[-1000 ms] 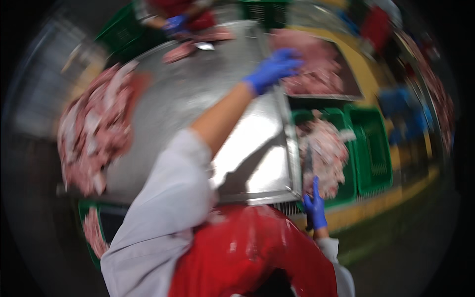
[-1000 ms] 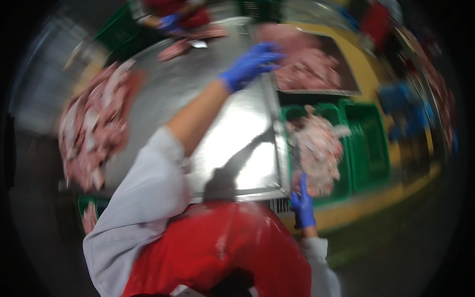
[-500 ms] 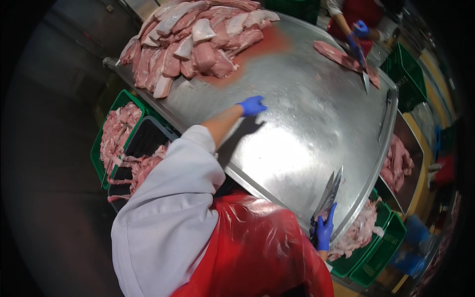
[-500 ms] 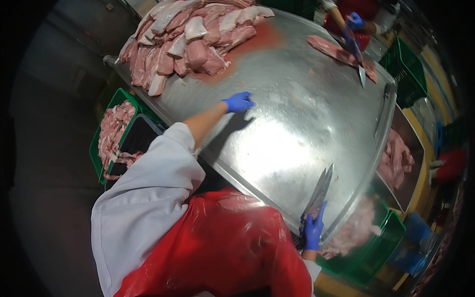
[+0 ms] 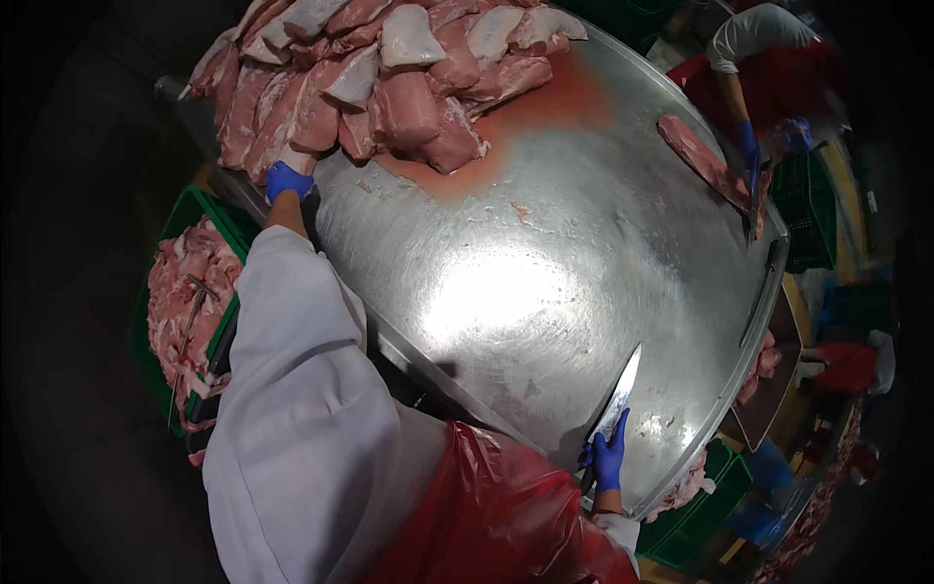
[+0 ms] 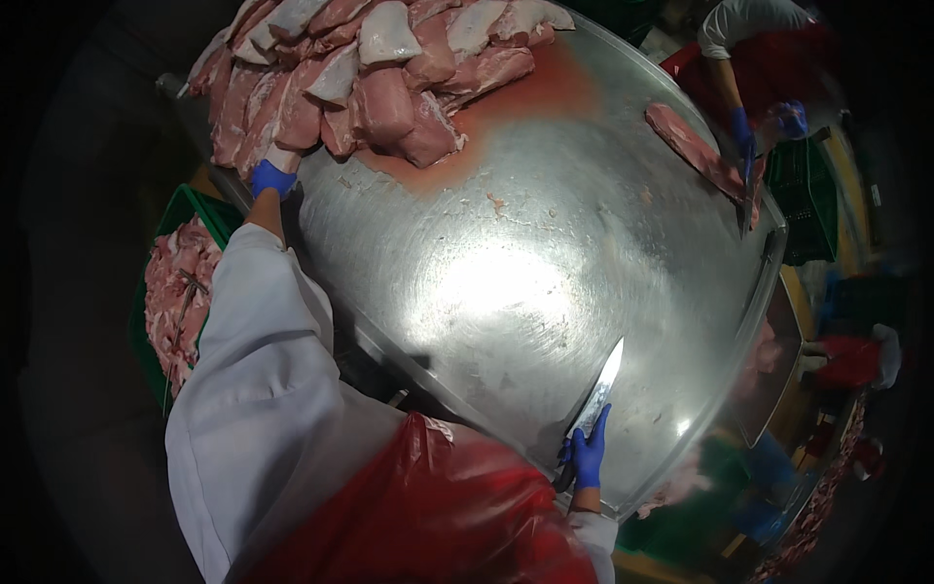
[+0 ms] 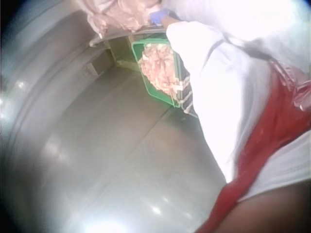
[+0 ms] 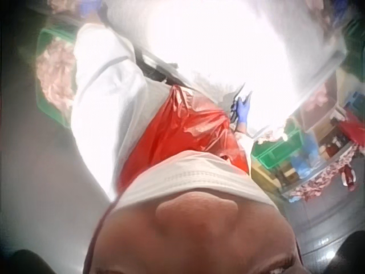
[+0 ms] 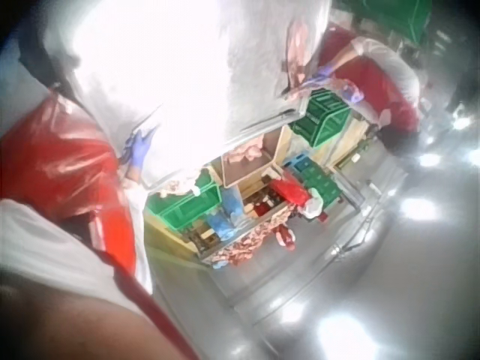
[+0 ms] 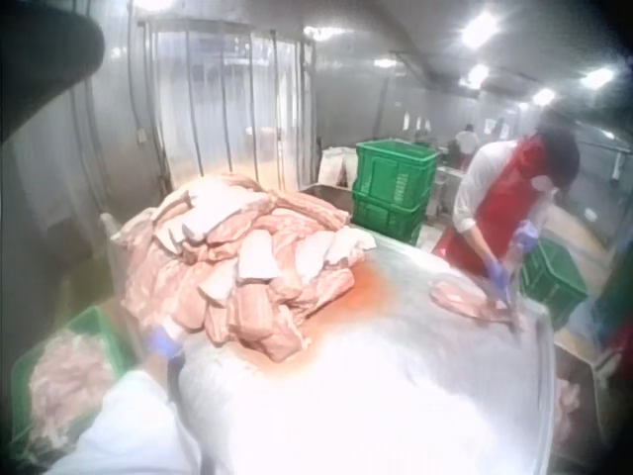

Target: The person uses a knife to trim fat and cut large pieces of raw meat on a stainless steel table. They separate the trimmed fat and place it into green crates while stacking the cut meat pieces on the table.

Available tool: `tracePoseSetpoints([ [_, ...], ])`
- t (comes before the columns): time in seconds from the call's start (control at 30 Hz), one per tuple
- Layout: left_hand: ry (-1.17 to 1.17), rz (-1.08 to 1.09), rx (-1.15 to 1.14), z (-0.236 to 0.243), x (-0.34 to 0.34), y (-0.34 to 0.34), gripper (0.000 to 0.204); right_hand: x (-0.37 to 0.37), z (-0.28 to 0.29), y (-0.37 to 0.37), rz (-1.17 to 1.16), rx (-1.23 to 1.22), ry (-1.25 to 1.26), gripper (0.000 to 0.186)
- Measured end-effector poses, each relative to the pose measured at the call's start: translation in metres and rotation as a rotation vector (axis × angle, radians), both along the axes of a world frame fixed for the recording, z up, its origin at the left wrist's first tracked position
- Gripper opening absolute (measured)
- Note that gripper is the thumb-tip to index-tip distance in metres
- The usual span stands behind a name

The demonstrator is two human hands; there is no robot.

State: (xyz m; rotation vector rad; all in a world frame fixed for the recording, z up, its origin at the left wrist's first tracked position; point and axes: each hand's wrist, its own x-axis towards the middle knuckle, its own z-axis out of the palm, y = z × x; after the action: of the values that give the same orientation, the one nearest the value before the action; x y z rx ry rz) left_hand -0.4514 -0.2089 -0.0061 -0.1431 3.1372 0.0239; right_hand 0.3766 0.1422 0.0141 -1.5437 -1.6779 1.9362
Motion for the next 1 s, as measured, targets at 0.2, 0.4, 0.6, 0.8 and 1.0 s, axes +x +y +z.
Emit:
tracePoseSetpoints([
  [0.2,-0.041,-0.196,0.038,-0.009,-0.050,-0.041,0.087,-0.020,0.014,-0.002,-0.059,-0.058,-0.082,0.090],
  [0.4,-0.166,-0.182,0.199,-0.015,-0.057,-0.022,0.076,-0.011,0.015,-0.002,-0.059,0.003,-0.119,0.086],
  [0.6,-0.288,-0.153,0.042,-0.020,-0.036,-0.007,0.073,0.000,-0.002,0.000,-0.087,0.032,-0.046,0.085],
  [0.8,-0.366,-0.052,0.148,-0.011,0.057,0.001,0.077,-0.012,0.016,-0.002,-0.137,-0.072,0.044,0.083],
  [1.0,-0.531,-0.088,-0.111,-0.016,0.160,0.073,0.048,0.007,0.011,-0.004,-0.095,-0.044,0.102,0.086],
])
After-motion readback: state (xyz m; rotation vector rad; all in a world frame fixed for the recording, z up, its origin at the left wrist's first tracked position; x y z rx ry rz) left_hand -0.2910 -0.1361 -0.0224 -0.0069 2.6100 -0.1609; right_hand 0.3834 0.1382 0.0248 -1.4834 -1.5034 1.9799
